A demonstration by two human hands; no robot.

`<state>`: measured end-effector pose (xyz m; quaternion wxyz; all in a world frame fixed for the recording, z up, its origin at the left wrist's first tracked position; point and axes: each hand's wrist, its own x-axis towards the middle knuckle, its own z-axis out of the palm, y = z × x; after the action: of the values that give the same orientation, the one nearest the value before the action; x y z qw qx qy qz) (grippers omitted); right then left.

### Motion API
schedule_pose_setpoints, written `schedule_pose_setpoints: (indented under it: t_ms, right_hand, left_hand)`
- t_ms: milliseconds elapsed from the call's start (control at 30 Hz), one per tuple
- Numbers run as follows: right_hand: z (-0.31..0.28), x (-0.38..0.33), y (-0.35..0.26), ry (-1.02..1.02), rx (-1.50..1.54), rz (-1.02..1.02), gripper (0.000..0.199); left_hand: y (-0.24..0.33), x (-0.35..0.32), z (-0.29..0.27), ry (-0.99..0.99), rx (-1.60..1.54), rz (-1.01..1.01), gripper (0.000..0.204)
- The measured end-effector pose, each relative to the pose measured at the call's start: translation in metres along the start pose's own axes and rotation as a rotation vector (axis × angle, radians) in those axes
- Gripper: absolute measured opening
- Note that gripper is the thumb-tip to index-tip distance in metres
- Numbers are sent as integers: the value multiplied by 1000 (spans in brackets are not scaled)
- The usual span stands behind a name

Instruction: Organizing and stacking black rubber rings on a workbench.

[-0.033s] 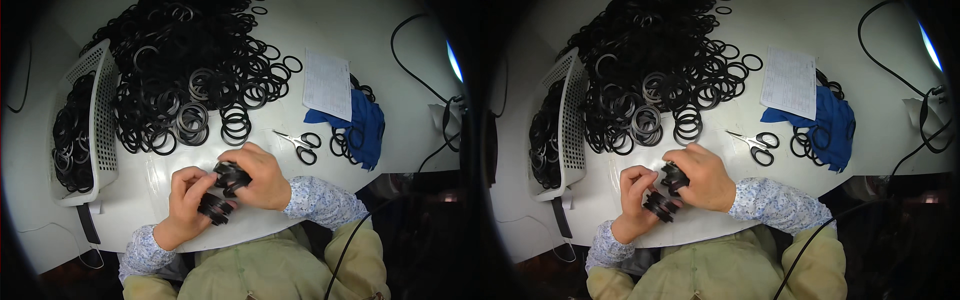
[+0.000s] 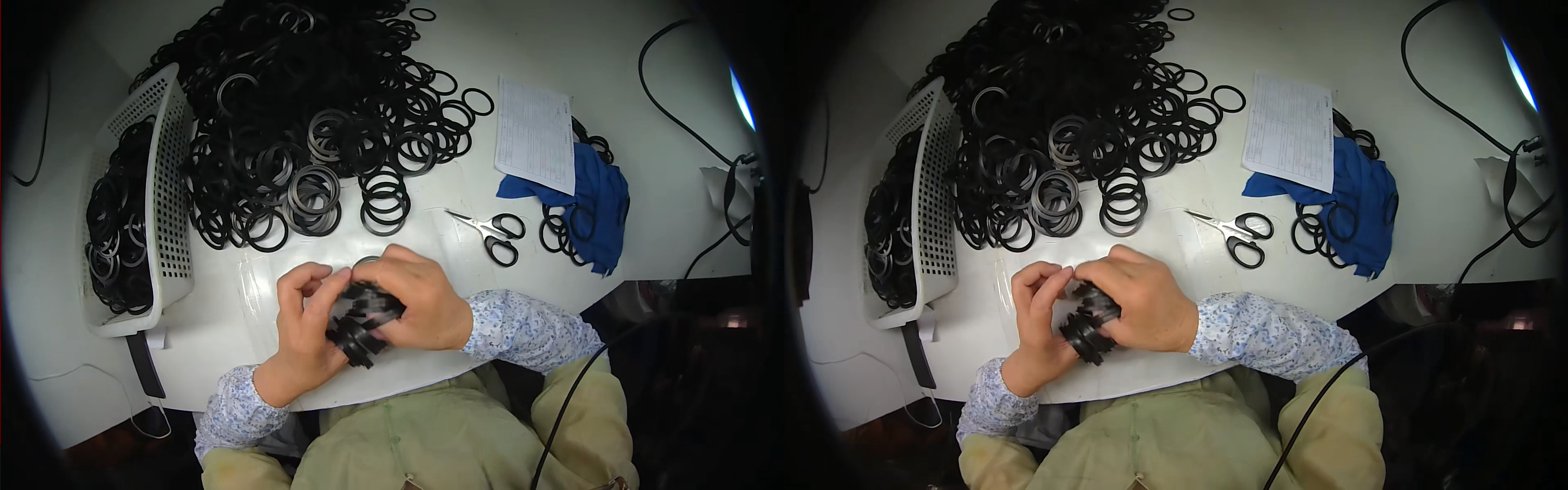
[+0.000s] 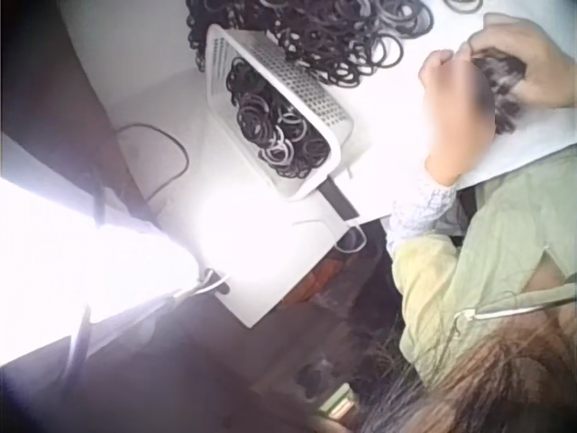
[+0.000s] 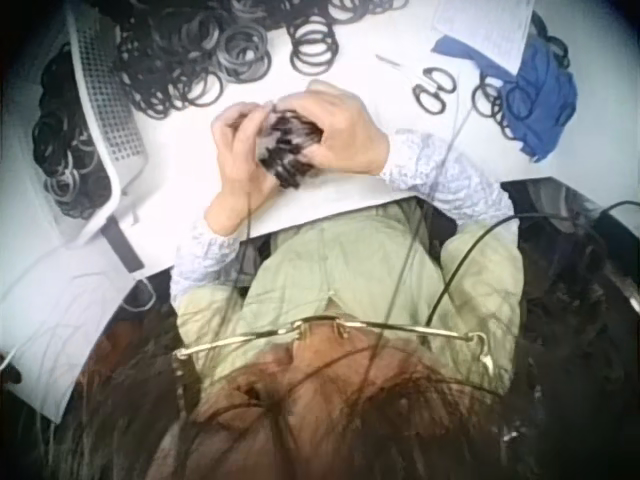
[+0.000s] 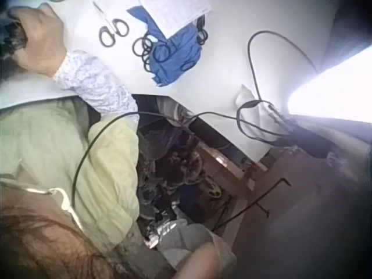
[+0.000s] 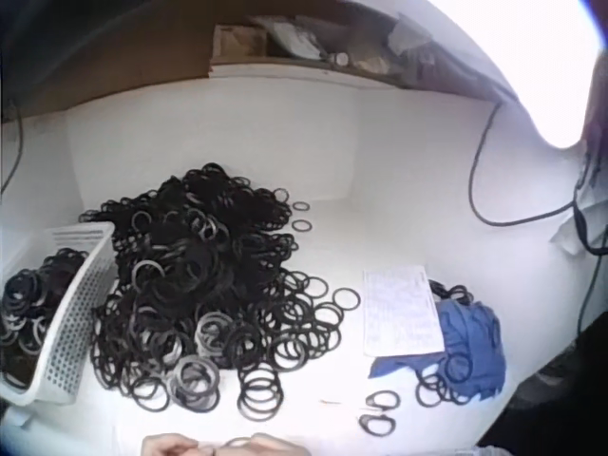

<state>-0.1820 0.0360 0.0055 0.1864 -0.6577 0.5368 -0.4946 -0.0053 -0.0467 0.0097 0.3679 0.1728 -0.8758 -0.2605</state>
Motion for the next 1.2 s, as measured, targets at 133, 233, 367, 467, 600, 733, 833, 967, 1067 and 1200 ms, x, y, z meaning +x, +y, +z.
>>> schedule_pose_setpoints:
  t_ms: [133,233,367,467,600,733,833,967,1067,1200]
  right_hand:
    - [-3,-2,5,-214,121,5,50]
    - [-19,10,1,-160,185,-47,47]
    - [-34,10,9,-238,-259,186,34]
    - [-18,-2,25,-162,-558,189,20]
    - [-9,-4,29,-112,-464,80,17]
    - [-7,-3,24,-107,-29,65,20]
    - [-13,1,13,-150,209,168,34]
    - [-7,2,-6,-128,-10,37,69]
    - [10,-7,-8,-205,-129,-10,89]
    - [7,-9,13,-211,-48,49,80]
  left_hand:
    - [-14,-10,4,-258,-305,-184,62]
    - [-22,-9,2,-183,-309,-310,54]
    - [-32,-8,-6,-103,-376,-501,47]
    - [-27,0,-9,-233,-419,-442,42]
    - [-18,-2,-2,-241,-199,-233,38]
    - [-21,-1,-4,-311,-326,-271,35]
    - [-26,-13,-7,-396,-574,-514,44]
    - [-12,-2,1,-95,-539,-620,75]
    - [-10,-8,8,-103,-468,-597,86]
    - [-11,-2,-2,-286,-274,-323,93]
